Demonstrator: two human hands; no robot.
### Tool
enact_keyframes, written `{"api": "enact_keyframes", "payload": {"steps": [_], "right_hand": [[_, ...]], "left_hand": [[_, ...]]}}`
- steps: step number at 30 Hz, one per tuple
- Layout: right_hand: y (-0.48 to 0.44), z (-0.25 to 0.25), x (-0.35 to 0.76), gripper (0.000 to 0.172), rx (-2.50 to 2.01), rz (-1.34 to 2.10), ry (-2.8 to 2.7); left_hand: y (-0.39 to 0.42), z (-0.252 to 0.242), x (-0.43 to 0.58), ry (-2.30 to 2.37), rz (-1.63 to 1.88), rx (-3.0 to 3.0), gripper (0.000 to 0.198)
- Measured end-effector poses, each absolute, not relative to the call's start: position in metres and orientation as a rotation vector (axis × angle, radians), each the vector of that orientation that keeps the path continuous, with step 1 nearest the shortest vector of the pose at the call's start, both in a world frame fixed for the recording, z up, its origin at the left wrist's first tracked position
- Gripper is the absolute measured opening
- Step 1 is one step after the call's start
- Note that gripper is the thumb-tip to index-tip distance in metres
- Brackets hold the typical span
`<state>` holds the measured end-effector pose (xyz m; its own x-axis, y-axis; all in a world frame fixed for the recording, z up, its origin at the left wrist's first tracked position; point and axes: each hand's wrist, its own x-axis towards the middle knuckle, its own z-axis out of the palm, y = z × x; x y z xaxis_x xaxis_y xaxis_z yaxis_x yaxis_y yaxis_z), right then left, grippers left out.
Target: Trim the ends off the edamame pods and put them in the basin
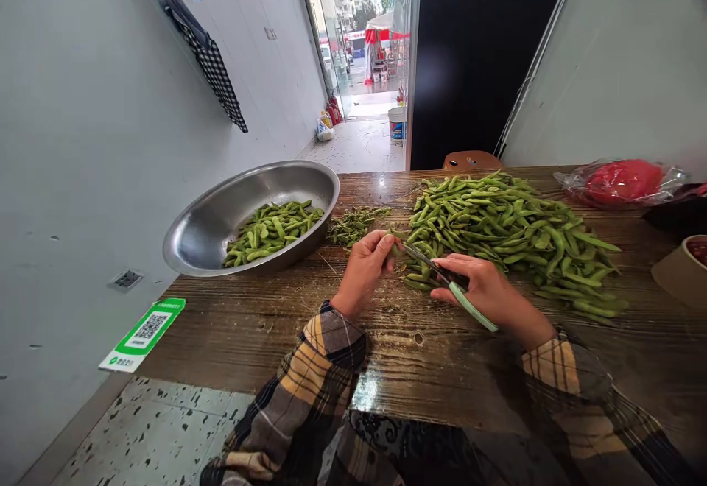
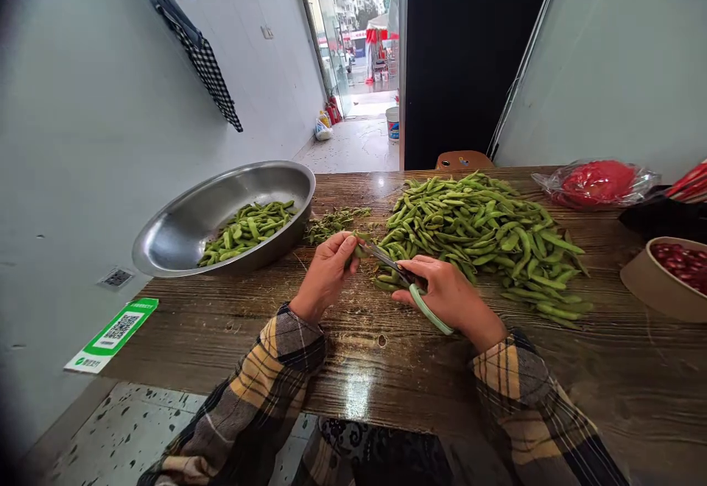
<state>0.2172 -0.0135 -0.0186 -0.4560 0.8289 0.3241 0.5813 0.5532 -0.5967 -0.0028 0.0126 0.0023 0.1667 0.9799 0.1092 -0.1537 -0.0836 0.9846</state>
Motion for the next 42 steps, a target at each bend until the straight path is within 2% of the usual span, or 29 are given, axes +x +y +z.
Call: {"api": "enact_keyframes", "payload": {"steps": [6,17,29,34,38,42], "right_hand": [[-0.015,-0.013,0.215,0.04,-1.09,0.61,-2.177],[-0.017,-0.004,0.215,0.028,-1.107,0.674,-2.118],[-0.017,-0.005,0.214,0.031,-1.116,0.675,-2.055],[-0.017,-0.006,0.214,0.043,-1.085,0.702,-2.081],[-0.018,-0.004,0.212,0.028,-1.097,0.701,-2.102],[-0.019,0.001,0.208,0.025,-1.08,0.769,-2.078]], "left_hand": [[0.011,0.001,-0.002,0.92,1.123,1.252,0.038],[0.008,0.001,0.003,0.979,1.038,1.537,0.027],[0.007,0.005,0.002,0.901,1.009,1.467,0.029],[0.008,0.003,0.002,0.993,0.994,1.656,0.024],[0.007,0.004,0.005,0.985,0.949,1.814,0.022],[0.006,0.005,0.005,0.97,0.941,1.845,0.022]]}}
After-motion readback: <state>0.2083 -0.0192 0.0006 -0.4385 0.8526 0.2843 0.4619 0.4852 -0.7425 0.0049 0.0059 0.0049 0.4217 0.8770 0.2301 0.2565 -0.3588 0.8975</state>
